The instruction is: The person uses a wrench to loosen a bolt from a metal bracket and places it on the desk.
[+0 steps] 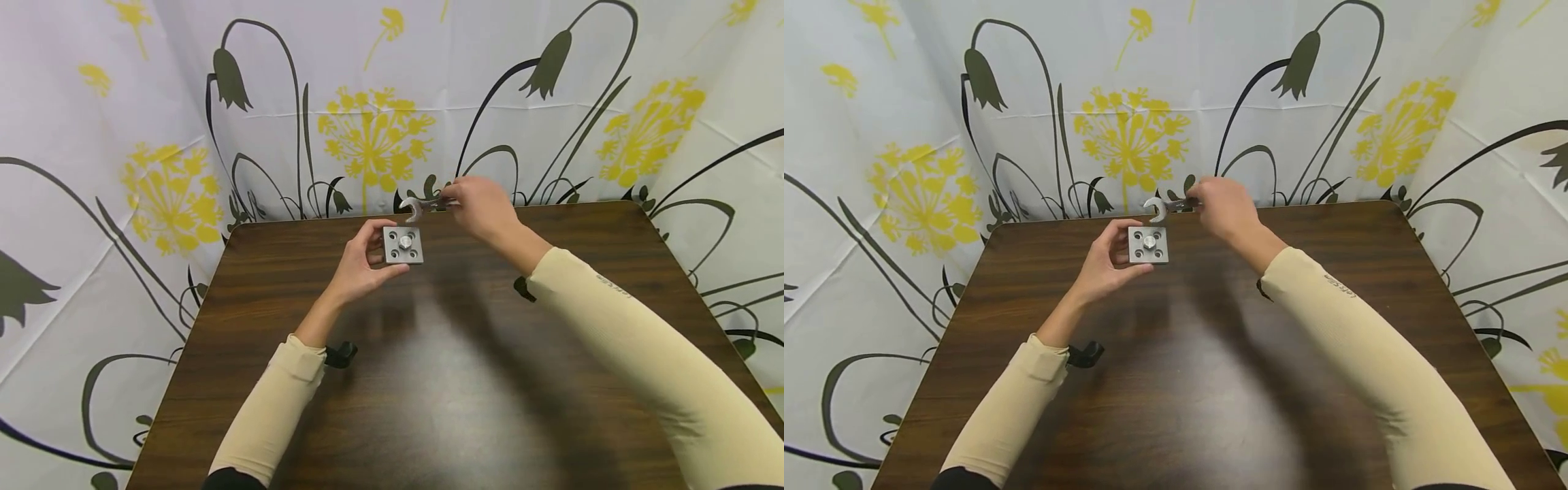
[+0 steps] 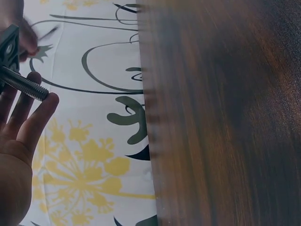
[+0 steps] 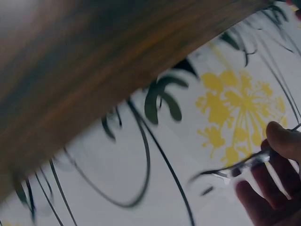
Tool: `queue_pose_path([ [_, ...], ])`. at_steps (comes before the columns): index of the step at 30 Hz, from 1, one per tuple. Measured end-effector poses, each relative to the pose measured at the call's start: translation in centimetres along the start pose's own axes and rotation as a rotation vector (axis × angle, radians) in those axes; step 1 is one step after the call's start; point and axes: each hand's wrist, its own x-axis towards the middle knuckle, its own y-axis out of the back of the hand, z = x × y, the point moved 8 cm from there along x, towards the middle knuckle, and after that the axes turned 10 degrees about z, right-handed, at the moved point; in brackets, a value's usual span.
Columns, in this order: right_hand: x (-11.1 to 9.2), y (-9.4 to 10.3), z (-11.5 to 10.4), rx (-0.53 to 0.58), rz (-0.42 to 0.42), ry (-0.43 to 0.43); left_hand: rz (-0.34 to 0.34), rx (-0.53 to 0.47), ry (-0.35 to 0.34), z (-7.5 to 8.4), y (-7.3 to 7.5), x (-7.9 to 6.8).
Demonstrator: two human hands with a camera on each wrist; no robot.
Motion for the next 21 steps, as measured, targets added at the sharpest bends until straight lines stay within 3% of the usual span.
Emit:
queue_pose_path([
  [3, -1.4, -0.4, 1.1, 0.181, -0.052, -0.172, 0.003, 0.009, -0.007, 0.1, 0.0, 0.1],
  [7, -3.4, -1.1, 1.1, 0.423, -0.1, -0.354, 0.008, 0.013, -0.006, 0.0, 0.0, 0.1],
  [16, -9.5, -4.2, -2.9, 1.182, -0.231, -0.888, 0.027, -0.019, 0.008, -0.4, 0.2, 0.1],
  [21, -11.3, -5.4, -6.0, 1.398, -0.265, -1.0, 0.034, -0.023, 0.016, -0.6, 0.2, 0.2],
])
